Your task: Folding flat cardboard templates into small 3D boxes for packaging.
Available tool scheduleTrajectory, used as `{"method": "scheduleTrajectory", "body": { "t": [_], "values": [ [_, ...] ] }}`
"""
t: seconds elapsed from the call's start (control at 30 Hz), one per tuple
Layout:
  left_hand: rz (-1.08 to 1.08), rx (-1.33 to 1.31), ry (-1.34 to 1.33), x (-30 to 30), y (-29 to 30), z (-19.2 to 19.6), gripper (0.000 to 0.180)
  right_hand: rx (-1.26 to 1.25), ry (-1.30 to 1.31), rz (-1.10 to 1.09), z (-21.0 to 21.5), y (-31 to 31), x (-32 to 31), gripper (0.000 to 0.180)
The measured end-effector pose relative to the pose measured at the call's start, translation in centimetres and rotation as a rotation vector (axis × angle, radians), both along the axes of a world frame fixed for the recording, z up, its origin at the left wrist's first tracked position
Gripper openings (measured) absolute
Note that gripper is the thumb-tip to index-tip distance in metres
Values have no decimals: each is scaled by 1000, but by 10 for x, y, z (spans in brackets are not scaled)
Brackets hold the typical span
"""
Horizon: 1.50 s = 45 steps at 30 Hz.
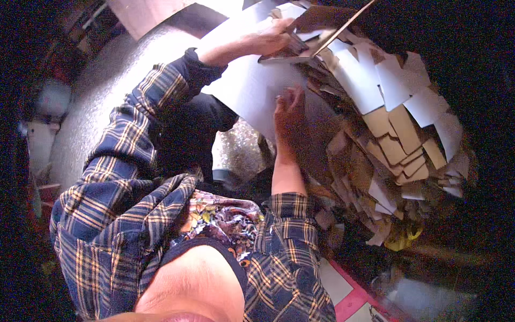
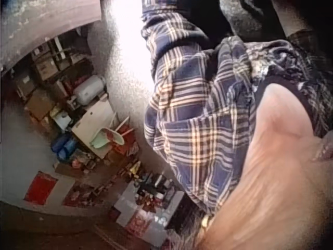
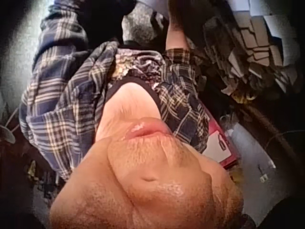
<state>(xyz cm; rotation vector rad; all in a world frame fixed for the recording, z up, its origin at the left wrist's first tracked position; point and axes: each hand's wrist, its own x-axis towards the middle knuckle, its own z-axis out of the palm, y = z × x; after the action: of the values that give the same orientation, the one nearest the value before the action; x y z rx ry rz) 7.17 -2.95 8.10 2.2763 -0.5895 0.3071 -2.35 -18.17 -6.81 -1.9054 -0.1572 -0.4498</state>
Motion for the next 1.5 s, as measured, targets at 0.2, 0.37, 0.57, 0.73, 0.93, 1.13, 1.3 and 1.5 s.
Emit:
{"method": "scheduleTrajectory", "body": {
  "t": [0.2,0.37,0.57,0.73,0.93,1.13,1.3,1.5],
  "values": [
    [-416,-597,441,0,54,-70,38,21,-51,18,-14,-1,12,40],
    [-358,-744,502,-13,66,-74,39,242,-73,185,-15,-8,15,56],
    [-271,-779,460,-20,74,-76,40,238,18,363,-10,-9,11,65],
    [-246,-774,427,-19,76,-73,41,260,-20,266,-16,-11,15,73],
    [-219,-768,395,-18,84,-73,42,395,-21,252,-10,-7,11,73],
    [-190,-731,371,-21,88,-71,43,315,29,204,-5,-9,3,67],
    [-172,-651,356,-20,94,-68,44,254,44,184,-4,-6,3,62],
    [-159,-499,328,-22,89,-67,45,334,26,262,-15,-9,12,58]
  ]
}}
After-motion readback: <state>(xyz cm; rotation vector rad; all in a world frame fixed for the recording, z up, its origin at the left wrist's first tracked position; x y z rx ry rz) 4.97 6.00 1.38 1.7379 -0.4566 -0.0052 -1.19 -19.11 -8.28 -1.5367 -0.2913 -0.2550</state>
